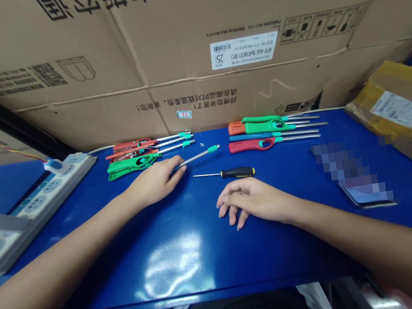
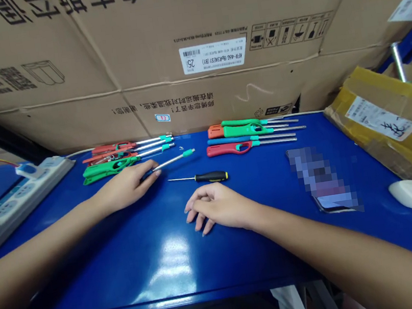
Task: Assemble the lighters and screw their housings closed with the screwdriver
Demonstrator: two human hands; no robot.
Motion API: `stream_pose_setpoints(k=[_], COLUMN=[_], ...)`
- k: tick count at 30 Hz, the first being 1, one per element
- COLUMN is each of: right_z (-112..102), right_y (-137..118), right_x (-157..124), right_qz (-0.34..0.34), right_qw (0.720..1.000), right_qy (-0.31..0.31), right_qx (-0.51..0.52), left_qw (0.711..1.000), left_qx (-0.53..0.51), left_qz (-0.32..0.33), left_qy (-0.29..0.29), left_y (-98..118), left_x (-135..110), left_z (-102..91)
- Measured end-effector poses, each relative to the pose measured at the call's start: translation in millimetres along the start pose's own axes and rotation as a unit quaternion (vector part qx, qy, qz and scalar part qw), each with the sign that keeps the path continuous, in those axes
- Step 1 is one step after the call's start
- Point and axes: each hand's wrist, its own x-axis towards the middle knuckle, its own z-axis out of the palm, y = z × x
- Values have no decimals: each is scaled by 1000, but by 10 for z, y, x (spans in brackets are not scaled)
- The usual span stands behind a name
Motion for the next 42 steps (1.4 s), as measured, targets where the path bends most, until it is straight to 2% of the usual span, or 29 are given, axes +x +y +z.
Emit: stream_pose_setpoints(k=[8, 13, 17, 19, 20, 22, 24, 26, 28, 31, 38, 42], right_z=[3, 5, -29, -57, -74, -117, -171, -228, -275, -313, -338, -381], right_y=[25, 74, 90, 73, 61, 42, 38, 46, 54, 40, -21, 2], right_x=[5, 10, -33, -67, -82, -100, -96, -71, -37, -5, -46, -26], right_qz=[-25, -50, -112, -177, -216, -280, -292, -255, -216, -188, -174, -184], right_qw=[999, 995, 977, 948, 920, 840, 762, 730, 718, 715, 694, 680], right_qy=[-4, -1, 60, 117, 149, 207, 247, 260, 254, 233, 253, 272], right_qx=[-42, -91, -171, -239, -292, -417, -522, -578, -611, -632, -651, -655], left_qw=[994, 985, 983, 984, 984, 984, 985, 985, 985, 984, 980, 970], left_qx=[96, 131, 139, 136, 135, 132, 128, 123, 120, 123, 150, 193], left_qz=[36, 37, 46, 52, 54, 56, 59, 68, 79, 91, 100, 106], left_qy=[29, 102, 111, 104, 101, 102, 104, 102, 97, 91, 84, 100], left_y=[-471, -578, -625, -646, -655, -675, -698, -726, -753, -774, -740, -641], left_x=[-121, -126, -116, -100, -91, -72, -57, -48, -46, -58, -117, -136], left_z=[-104, -92, -73, -68, -66, -67, -78, -98, -122, -151, -147, -130])
